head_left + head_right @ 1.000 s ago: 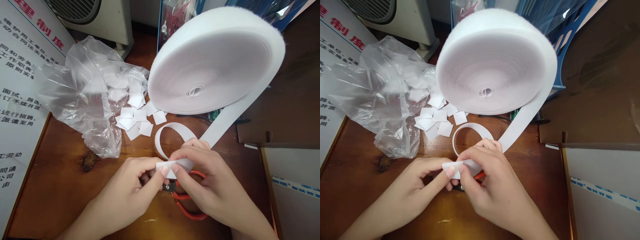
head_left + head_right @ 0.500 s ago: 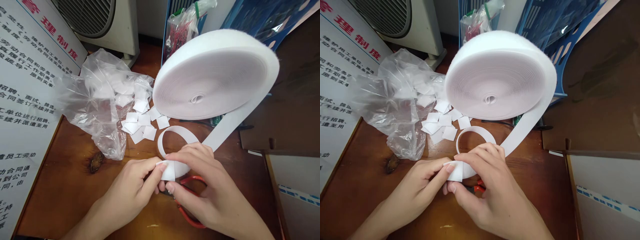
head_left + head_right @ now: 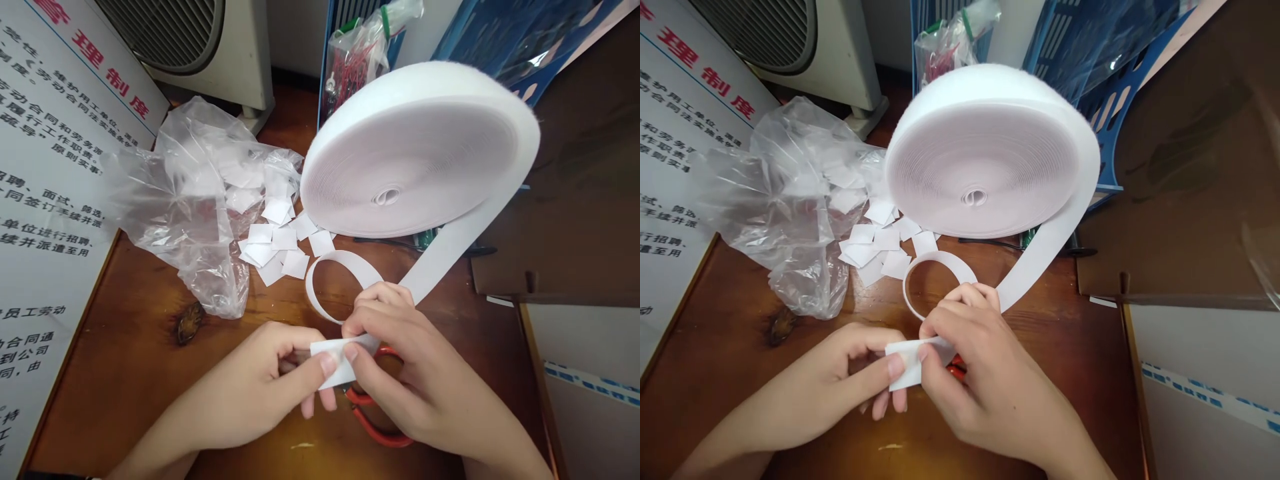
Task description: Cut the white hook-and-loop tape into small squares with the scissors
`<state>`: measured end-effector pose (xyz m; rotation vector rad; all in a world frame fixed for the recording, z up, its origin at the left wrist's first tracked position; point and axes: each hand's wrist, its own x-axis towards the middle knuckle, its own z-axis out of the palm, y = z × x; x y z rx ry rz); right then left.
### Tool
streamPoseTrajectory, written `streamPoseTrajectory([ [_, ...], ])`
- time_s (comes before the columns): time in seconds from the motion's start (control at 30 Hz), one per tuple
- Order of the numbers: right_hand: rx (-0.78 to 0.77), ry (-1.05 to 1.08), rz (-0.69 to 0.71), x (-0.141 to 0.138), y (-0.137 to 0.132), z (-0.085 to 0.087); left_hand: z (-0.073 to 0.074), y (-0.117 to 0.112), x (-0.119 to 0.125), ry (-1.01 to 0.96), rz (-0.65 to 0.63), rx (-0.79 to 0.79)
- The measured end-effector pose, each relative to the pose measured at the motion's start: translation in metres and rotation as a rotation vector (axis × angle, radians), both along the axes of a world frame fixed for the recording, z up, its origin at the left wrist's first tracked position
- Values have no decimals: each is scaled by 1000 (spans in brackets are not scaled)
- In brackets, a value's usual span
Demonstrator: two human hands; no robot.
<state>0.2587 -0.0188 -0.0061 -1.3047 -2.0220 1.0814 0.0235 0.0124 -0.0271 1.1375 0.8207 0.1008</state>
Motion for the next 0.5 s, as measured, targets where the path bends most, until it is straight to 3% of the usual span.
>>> streamPoseTrajectory([
  [0.1, 0, -10, 52, 1, 0, -1, -1, 1, -1, -31, -57, -115],
  [0.23, 61, -95, 16, -2, 1, 0, -2, -1, 1, 56, -13, 77],
  [0.4, 458, -389, -227, 12, -24, 14, -1, -5, -4, 178, 127, 273],
  [0.43, 465, -417, -223, 17, -33, 15, -1, -5, -6, 199, 145, 289],
  [0.5, 306, -433, -87, 26, -54, 11, 0, -3, -11, 238, 180, 325],
])
